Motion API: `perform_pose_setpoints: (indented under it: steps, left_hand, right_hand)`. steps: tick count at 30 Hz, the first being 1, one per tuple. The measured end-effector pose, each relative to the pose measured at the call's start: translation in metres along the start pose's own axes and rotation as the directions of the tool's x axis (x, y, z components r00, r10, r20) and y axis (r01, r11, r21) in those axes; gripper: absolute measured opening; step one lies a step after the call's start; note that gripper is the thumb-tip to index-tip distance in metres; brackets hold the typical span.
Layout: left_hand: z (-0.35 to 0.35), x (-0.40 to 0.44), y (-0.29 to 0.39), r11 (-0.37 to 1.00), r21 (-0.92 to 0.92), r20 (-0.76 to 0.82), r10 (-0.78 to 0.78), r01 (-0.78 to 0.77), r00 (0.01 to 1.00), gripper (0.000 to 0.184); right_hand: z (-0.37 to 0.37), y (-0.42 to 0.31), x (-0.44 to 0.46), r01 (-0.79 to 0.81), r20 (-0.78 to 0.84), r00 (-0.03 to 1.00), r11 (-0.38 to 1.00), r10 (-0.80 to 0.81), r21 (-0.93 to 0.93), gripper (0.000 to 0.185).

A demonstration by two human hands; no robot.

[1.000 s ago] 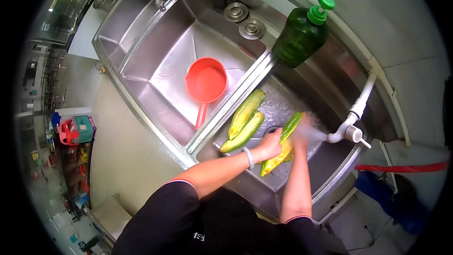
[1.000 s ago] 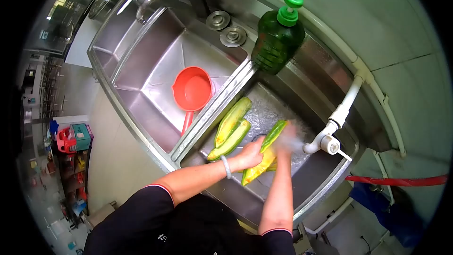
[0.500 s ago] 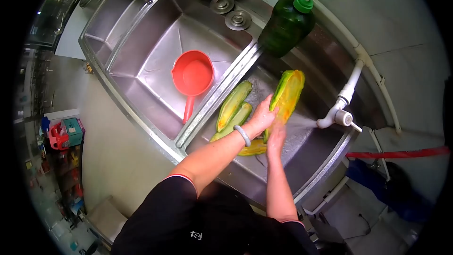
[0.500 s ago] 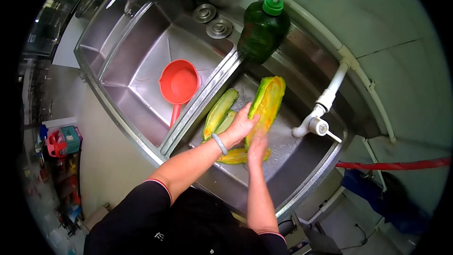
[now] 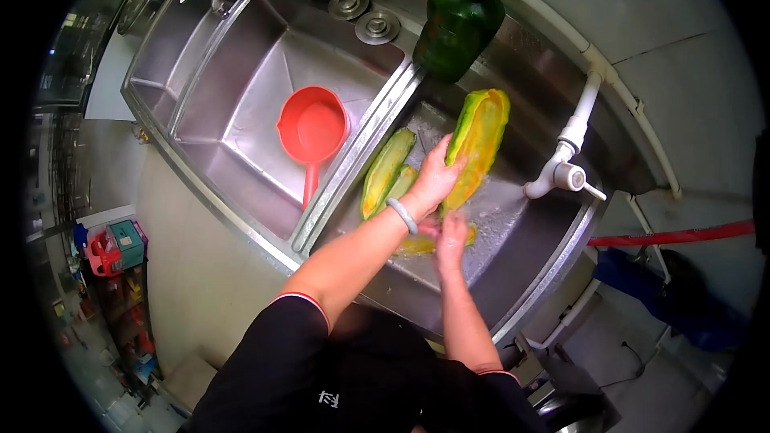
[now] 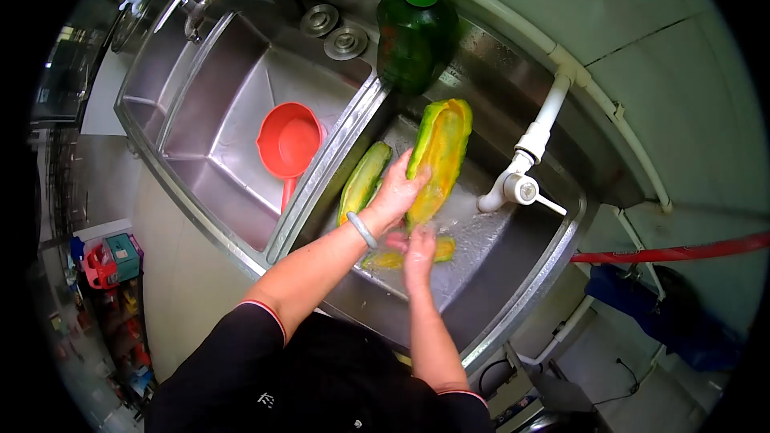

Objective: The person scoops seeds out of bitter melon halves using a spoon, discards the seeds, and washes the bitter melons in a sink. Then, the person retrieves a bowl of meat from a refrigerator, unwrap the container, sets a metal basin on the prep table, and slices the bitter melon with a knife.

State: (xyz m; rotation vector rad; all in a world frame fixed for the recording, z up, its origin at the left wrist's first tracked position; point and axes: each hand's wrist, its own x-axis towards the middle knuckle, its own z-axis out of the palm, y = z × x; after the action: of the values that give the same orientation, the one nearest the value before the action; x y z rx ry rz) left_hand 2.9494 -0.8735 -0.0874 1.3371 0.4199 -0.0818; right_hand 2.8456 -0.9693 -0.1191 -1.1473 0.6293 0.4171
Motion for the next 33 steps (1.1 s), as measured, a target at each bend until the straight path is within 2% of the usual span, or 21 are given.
perform_pose_setpoints:
  steps: [1, 3, 5, 6, 7, 9, 10, 14, 15, 17, 19, 22, 23, 24, 25, 26, 29, 30, 31, 32, 33]
  left_hand:
    - [0.002, -0.001, 0.006, 0.998, -0.052, 0.033, -0.028, 0.030, 0.999, 0.040]
    - [0.002, -0.006, -0.008, 0.995, -0.086, 0.061, -0.038, 0.043, 0.997, 0.040]
    - [-0.001, -0.015, -0.015, 0.982, 0.127, 0.221, -0.166, 0.140, 0.961, 0.042]
    - [-0.006, -0.020, -0.011, 0.936, 0.312, 0.246, -0.245, 0.162, 0.938, 0.046]
    - [-0.010, -0.027, -0.012, 0.935, 0.314, 0.248, -0.247, 0.164, 0.937, 0.046]
    - [-0.018, -0.045, -0.024, 0.876, 0.113, 0.510, -0.456, 0.469, 0.729, 0.048]
    - [-0.022, -0.049, -0.030, 0.849, 0.055, 0.525, -0.472, 0.526, 0.708, 0.049]
    - [-0.024, -0.031, -0.049, 0.894, 0.166, 0.504, -0.439, 0.416, 0.744, 0.051]
    - [-0.019, -0.018, -0.043, 0.881, 0.339, 0.425, -0.456, 0.329, 0.782, 0.049]
    - [-0.006, -0.008, -0.040, 0.826, 0.507, 0.347, -0.457, 0.247, 0.819, 0.048]
    - [0.011, -0.001, -0.041, 0.867, 0.059, 0.285, -0.490, 0.496, 0.823, 0.042]
    - [0.022, 0.006, -0.042, 0.547, -0.616, 0.224, -0.568, 0.567, 0.792, 0.035]
    - [0.014, 0.007, -0.058, 0.550, -0.610, 0.223, -0.572, 0.570, 0.790, 0.035]
    - [-0.001, 0.005, -0.068, 0.337, -0.694, 0.533, -0.354, 0.636, 0.769, 0.035]
    - [-0.007, -0.007, -0.082, 0.310, -0.736, 0.474, -0.398, 0.602, 0.785, 0.037]
    - [-0.012, -0.024, -0.074, 0.289, -0.775, 0.413, -0.440, 0.561, 0.797, 0.039]
    - [-0.037, -0.028, -0.054, 0.337, -0.678, 0.451, -0.510, 0.653, 0.732, 0.029]
    - [-0.045, -0.027, -0.054, 0.338, -0.679, 0.446, -0.515, 0.651, 0.732, 0.029]
    - [-0.051, -0.024, -0.053, 0.574, -0.506, 0.389, -0.513, 0.643, 0.765, 0.025]
    - [-0.057, -0.021, -0.051, 0.759, -0.285, 0.338, -0.491, 0.585, 0.802, 0.021]
    - [-0.063, -0.021, -0.048, 0.763, -0.284, 0.332, -0.490, 0.580, 0.806, 0.021]
  right_hand:
    - [-0.010, -0.007, 0.010, 0.002, 0.000, 1.000, 1.000, -0.002, 0.002, 0.033]
    - [-0.028, -0.029, 0.041, 0.279, 0.085, 0.960, 0.886, -0.267, -0.369, 0.031]
    - [-0.016, -0.074, 0.054, 0.293, 0.087, 0.952, 0.791, -0.293, -0.537, 0.023]
    - [-0.020, -0.084, 0.063, 0.327, 0.068, 0.939, 0.818, -0.336, -0.473, 0.024]
    - [-0.025, -0.093, 0.070, 0.359, 0.046, 0.926, 0.839, -0.374, -0.408, 0.026]
    - [-0.030, -0.118, 0.076, 0.151, 0.034, 0.988, 0.936, -0.148, -0.317, 0.027]
    - [-0.032, -0.125, 0.071, 0.073, 0.139, 0.990, 0.958, -0.035, -0.276, 0.031]
    - [-0.026, -0.122, 0.054, 0.234, 0.092, 0.972, 0.916, -0.215, -0.327, 0.031]
    - [-0.020, -0.121, 0.047, 0.220, 0.087, 0.975, 0.916, -0.203, -0.334, 0.031]
    - [-0.004, -0.119, 0.037, 0.437, 0.087, 0.888, 0.771, -0.451, -0.462, 0.025]
    - [0.006, -0.117, 0.029, 0.450, 0.061, 0.868, 0.728, -0.493, -0.516, 0.023]
    - [0.013, -0.106, 0.016, 0.559, -0.039, 0.739, 0.644, -0.673, -0.523, 0.029]
    - [0.013, -0.098, 0.006, 0.646, 0.134, 0.690, 0.521, -0.711, -0.557, 0.032]
    - [0.011, -0.090, -0.006, 0.725, 0.302, 0.625, 0.390, -0.720, -0.568, 0.036]
    - [0.005, -0.084, -0.019, 0.788, 0.459, 0.551, 0.253, -0.697, -0.562, 0.041]
    - [0.002, -0.086, -0.030, 0.803, 0.547, 0.581, 0.313, -0.603, -0.507, 0.043]
    - [-0.028, -0.072, -0.023, 0.796, 0.652, 0.603, 0.398, -0.460, -0.456, 0.043]
    - [-0.053, -0.049, 0.000, 0.675, 0.485, 0.728, 0.386, -0.484, -0.629, 0.041]
    - [-0.070, -0.028, 0.020, 0.517, 0.292, 0.809, 0.379, -0.511, -0.768, 0.039]
    - [-0.078, -0.013, 0.035, 0.521, 0.295, 0.808, 0.383, -0.510, -0.763, 0.039]
    - [-0.085, -0.001, 0.050, 0.445, 0.422, 0.865, 0.023, -0.272, -0.895, 0.035]
